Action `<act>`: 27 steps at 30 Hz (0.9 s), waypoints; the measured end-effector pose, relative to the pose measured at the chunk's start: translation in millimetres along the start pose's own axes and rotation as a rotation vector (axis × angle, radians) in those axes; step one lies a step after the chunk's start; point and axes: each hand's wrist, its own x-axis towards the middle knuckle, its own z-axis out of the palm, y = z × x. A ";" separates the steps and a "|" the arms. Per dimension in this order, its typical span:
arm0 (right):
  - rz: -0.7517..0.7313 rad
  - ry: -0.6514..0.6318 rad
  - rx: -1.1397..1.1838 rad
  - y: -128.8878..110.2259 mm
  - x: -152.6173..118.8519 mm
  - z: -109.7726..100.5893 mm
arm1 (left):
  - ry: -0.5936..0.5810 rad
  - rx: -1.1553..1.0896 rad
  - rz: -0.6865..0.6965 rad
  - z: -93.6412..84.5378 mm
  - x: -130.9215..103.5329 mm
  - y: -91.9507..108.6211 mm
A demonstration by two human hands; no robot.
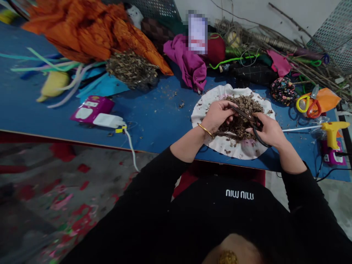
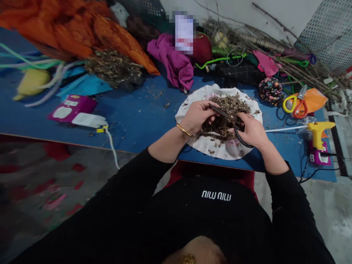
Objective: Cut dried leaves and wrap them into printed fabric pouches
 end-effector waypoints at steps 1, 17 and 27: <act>0.003 0.007 0.003 0.1 0.1 0.2 | -0.003 -0.002 0.005 -0.3 0.3 -0.3; 0.043 0.015 0.051 -5.2 0.9 -6.1 | -0.055 0.020 -0.032 -1.2 -3.4 3.5; 0.049 0.052 -0.001 -5.5 0.0 -5.6 | -0.029 0.029 -0.031 0.8 -2.9 4.4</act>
